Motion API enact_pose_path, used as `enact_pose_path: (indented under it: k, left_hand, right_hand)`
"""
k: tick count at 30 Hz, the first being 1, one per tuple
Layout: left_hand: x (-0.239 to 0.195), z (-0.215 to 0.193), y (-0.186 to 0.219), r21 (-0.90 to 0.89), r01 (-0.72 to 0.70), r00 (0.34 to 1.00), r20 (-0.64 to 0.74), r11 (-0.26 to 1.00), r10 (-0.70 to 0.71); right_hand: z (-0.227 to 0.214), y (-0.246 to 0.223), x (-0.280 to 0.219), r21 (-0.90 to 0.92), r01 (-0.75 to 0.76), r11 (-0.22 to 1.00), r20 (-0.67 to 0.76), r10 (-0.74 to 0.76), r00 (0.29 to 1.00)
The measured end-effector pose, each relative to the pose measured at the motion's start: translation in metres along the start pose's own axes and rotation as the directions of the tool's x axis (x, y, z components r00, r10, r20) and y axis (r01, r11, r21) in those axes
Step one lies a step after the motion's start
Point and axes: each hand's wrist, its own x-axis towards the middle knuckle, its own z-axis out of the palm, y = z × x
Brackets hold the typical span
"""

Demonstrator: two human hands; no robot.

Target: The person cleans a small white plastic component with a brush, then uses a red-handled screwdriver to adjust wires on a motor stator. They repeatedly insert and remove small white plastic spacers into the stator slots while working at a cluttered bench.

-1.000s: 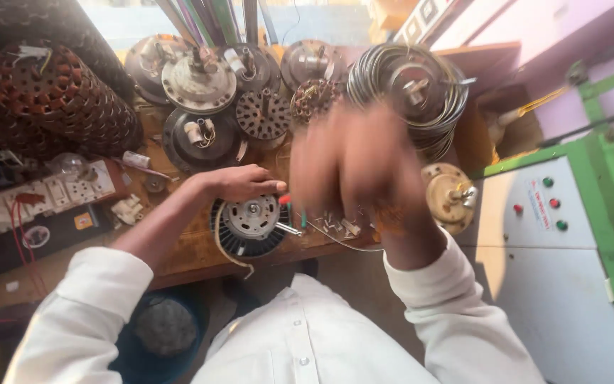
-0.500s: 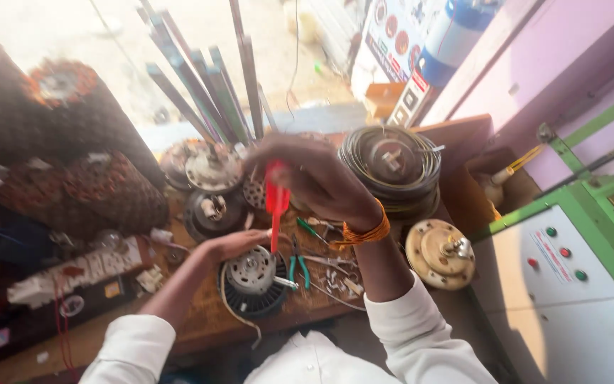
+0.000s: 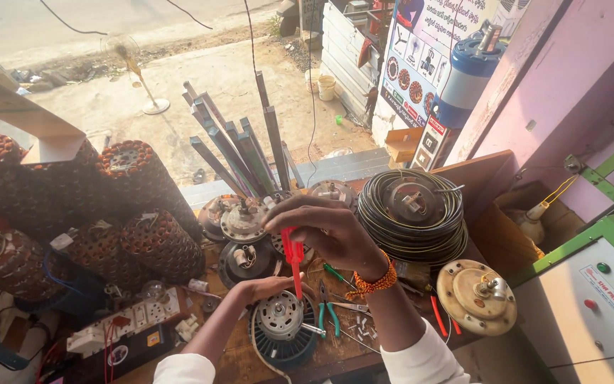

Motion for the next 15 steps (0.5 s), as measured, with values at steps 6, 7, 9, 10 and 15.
enact_pose_path:
  k: [6, 7, 9, 10, 15]
  left_hand:
    - [-0.009, 0.002, 0.012, 0.016, 0.02, 1.0, 0.01, 1.0, -0.02]
    - [-0.008, 0.002, 0.011, -0.022, -0.004, 0.999, 0.035, 1.0, 0.005]
    - [-0.007, 0.003, 0.01, -0.037, -0.038, 0.997, 0.062, 0.999, 0.04]
    - [-0.007, 0.003, 0.009, -0.013, -0.048, 0.997, 0.064, 0.999, 0.049]
    - [0.001, 0.0, 0.005, 0.057, 0.035, 0.997, 0.063, 0.998, -0.038]
  right_hand:
    - [0.007, 0.022, -0.01, -0.202, -0.091, 0.975, -0.193, 0.052, 0.98]
    - [0.006, 0.025, -0.013, -0.289, -0.118, 0.95, -0.241, 0.048, 0.969]
    - [0.001, 0.028, -0.016, -0.203, -0.192, 0.96, -0.204, 0.15, 0.967]
    - [-0.001, 0.027, -0.018, -0.16, -0.23, 0.96, -0.18, 0.2, 0.963]
    - [0.002, 0.015, -0.019, 0.183, -0.19, 0.965, -0.024, 0.198, 0.98]
